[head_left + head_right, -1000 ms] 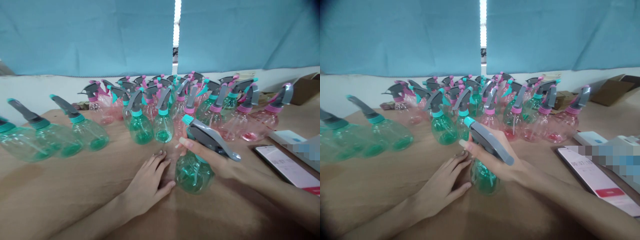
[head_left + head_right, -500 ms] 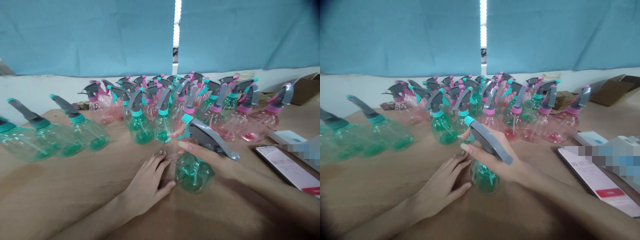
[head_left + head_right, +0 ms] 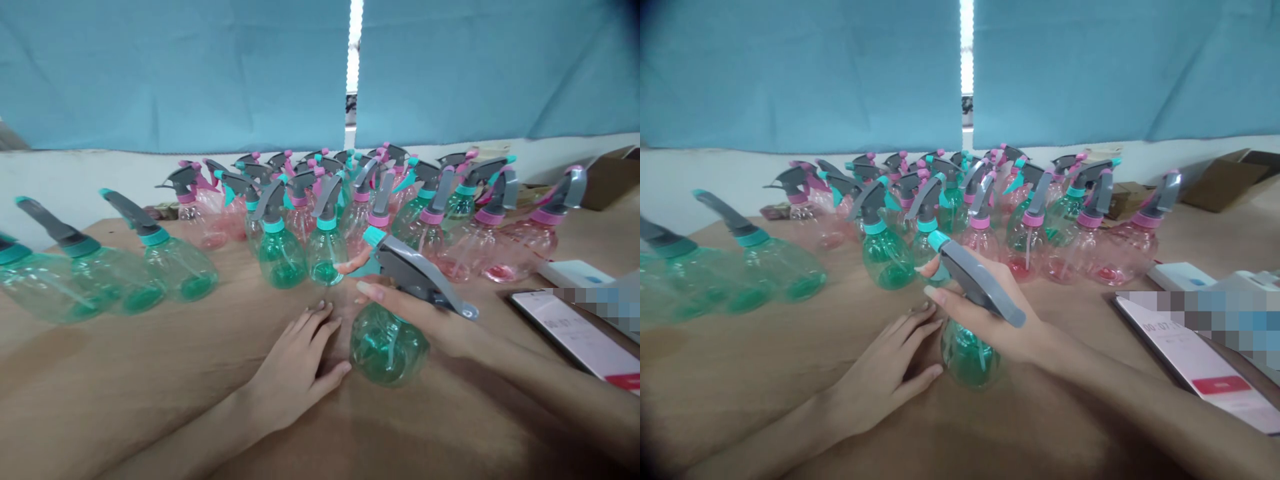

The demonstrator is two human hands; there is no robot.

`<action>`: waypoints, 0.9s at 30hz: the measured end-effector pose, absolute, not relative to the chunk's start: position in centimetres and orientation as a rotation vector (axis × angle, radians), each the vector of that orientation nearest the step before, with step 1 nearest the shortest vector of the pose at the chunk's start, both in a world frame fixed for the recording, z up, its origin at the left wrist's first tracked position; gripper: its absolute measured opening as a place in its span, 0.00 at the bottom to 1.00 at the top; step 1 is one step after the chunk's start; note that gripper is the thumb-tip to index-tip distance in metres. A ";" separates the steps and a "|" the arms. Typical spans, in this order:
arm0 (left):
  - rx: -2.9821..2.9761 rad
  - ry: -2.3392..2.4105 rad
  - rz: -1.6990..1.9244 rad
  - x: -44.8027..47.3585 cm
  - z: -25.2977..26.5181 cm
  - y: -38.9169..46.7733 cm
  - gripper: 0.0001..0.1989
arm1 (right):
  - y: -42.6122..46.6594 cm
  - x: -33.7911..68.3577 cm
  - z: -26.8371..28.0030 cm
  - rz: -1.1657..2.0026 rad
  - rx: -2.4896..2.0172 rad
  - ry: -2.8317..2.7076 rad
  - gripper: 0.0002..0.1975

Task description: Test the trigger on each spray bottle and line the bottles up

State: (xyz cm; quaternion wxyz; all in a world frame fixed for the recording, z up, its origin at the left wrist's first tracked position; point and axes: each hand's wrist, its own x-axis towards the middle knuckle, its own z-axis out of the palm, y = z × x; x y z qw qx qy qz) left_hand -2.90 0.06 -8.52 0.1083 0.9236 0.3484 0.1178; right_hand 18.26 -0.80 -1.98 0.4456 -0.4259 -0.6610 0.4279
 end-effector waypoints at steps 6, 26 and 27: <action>2.720 1.016 0.349 -2.9 -8.6 0.0 0.26 | -0.5 18.4 -2.7 1.083 -1.015 -1.625 0.13; 2.740 1.020 0.275 -2.9 -8.4 0.1 0.28 | -0.8 18.3 -1.9 1.079 -1.013 -1.629 0.10; 2.742 1.019 0.274 -2.9 -8.4 0.1 0.28 | -0.9 18.3 -1.6 1.065 -1.018 -1.644 0.10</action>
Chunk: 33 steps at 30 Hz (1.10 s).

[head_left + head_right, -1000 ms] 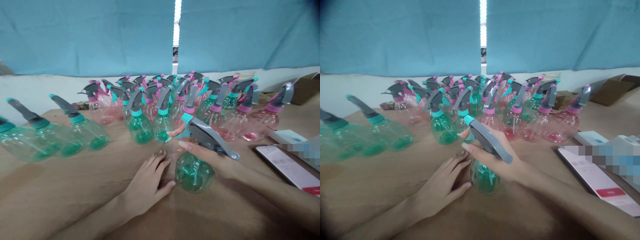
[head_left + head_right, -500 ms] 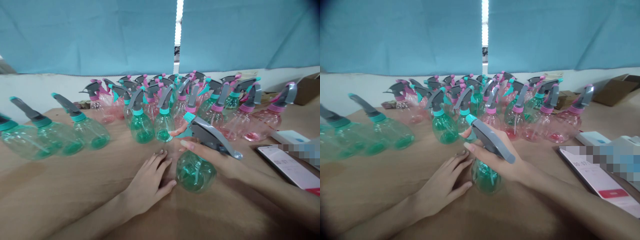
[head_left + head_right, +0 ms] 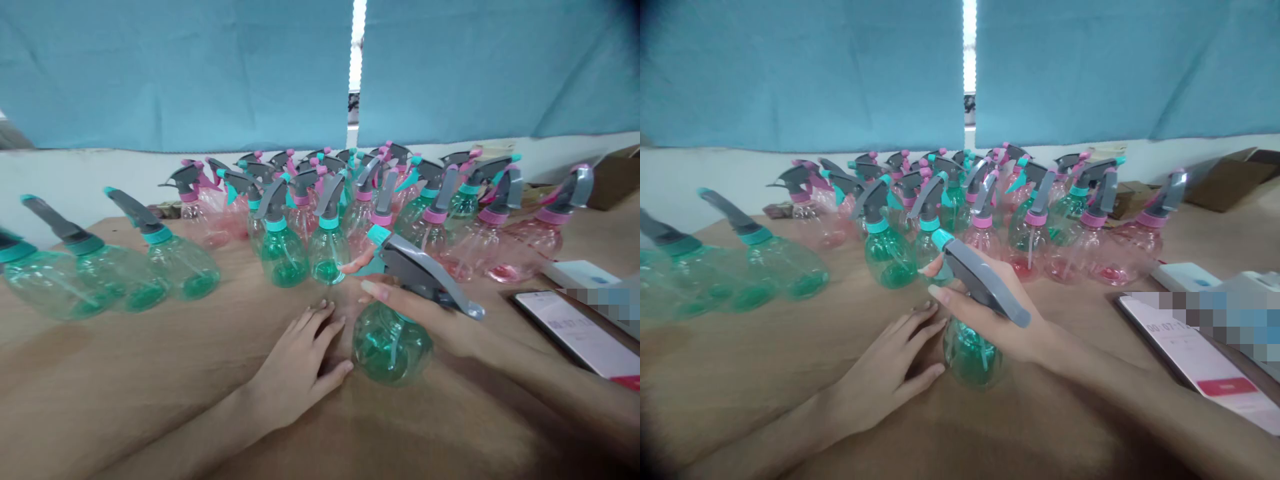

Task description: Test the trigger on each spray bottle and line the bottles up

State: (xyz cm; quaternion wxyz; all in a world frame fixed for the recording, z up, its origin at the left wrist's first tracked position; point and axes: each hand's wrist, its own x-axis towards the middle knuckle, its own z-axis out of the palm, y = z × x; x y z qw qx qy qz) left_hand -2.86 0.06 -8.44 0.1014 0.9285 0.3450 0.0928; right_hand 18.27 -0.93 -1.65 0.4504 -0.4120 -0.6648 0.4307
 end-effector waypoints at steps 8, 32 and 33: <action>2.740 1.042 0.270 -2.8 -8.4 0.1 0.28 | -1.1 18.4 -0.4 0.894 -1.025 -1.782 0.11; 2.744 1.019 0.300 -2.9 -8.7 0.2 0.27 | -0.9 18.3 -1.0 1.113 -0.930 -1.667 0.07; 2.745 1.016 0.301 -2.9 -8.7 0.1 0.28 | -0.9 18.3 -1.1 1.126 -0.919 -1.651 0.08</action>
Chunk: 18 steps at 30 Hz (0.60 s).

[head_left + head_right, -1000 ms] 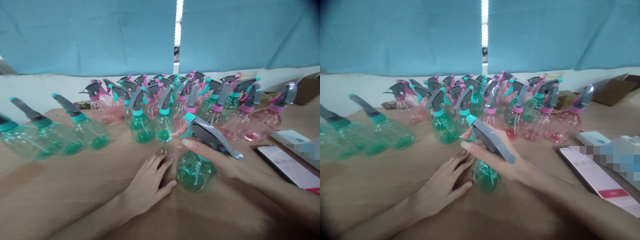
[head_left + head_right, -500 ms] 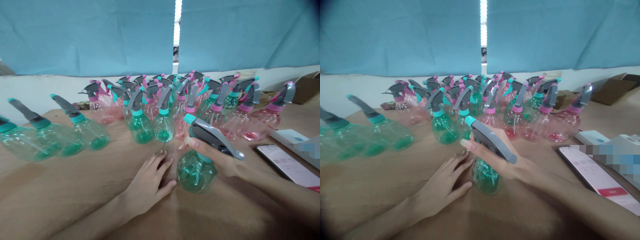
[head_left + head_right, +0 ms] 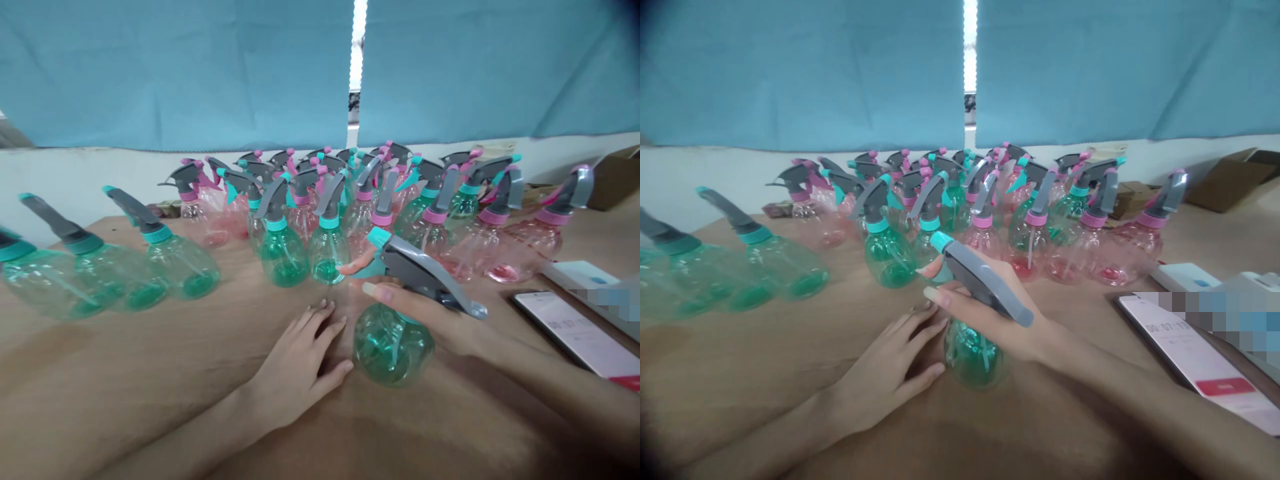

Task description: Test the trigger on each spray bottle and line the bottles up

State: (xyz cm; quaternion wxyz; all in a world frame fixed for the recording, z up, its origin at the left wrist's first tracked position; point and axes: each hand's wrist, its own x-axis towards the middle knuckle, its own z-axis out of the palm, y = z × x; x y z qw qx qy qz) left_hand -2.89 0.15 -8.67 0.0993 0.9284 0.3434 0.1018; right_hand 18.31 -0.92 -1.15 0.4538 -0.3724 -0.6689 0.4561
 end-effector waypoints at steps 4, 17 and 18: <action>2.739 1.015 0.311 -2.9 -8.6 0.1 0.27 | -0.9 18.3 -1.5 1.141 -0.947 -1.618 0.10; 2.723 1.015 0.312 -2.9 -8.5 0.0 0.27 | -0.8 18.5 -1.9 1.155 -1.002 -1.634 0.13; 2.724 1.014 0.315 -2.9 -8.5 0.0 0.27 | -0.8 18.5 -2.0 1.156 -1.005 -1.638 0.13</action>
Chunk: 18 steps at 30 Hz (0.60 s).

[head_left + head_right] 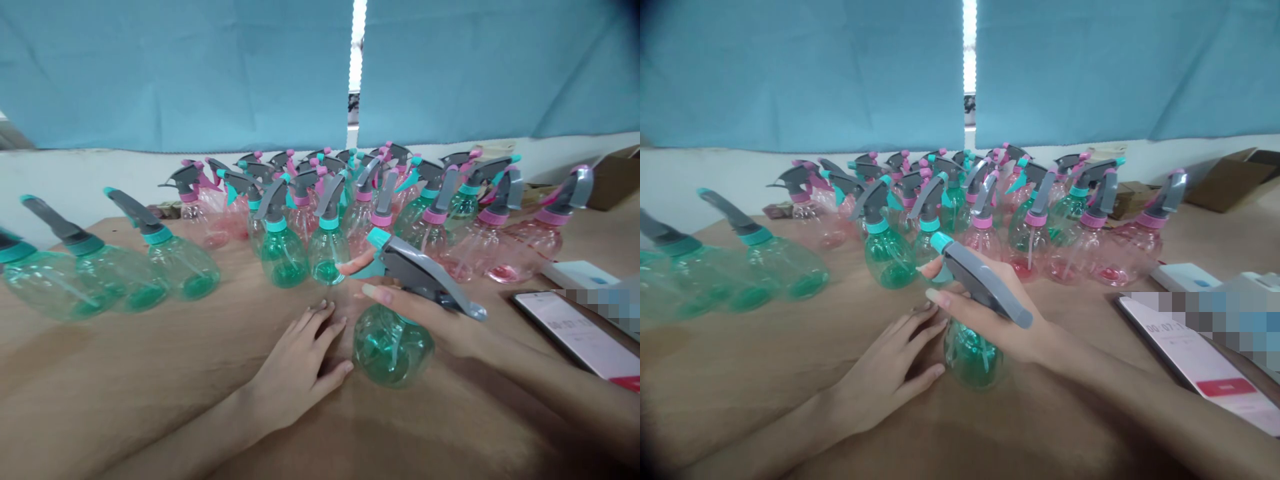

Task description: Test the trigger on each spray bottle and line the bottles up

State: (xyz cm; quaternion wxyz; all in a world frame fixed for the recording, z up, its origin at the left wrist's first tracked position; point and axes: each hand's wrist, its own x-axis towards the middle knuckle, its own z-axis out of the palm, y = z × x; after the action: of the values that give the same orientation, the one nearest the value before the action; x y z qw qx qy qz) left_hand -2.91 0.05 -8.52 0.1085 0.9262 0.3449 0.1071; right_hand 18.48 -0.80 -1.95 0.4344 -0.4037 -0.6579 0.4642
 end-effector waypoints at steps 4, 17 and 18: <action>2.730 1.011 0.323 -2.9 -8.6 0.0 0.27 | -0.9 18.5 -2.1 1.183 -1.003 -1.632 0.13; 2.728 1.013 0.299 -2.9 -8.4 0.0 0.27 | -0.7 18.4 -2.0 1.148 -0.995 -1.638 0.12; 2.726 1.010 0.308 -2.9 -8.4 0.0 0.27 | -0.8 18.4 -1.9 1.138 -0.990 -1.639 0.12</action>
State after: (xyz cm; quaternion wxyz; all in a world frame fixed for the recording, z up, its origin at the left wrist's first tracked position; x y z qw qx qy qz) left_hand -2.87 0.03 -8.45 0.1088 0.9270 0.3434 0.1047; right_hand 18.42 -0.75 -1.92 0.4414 -0.3988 -0.6603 0.4585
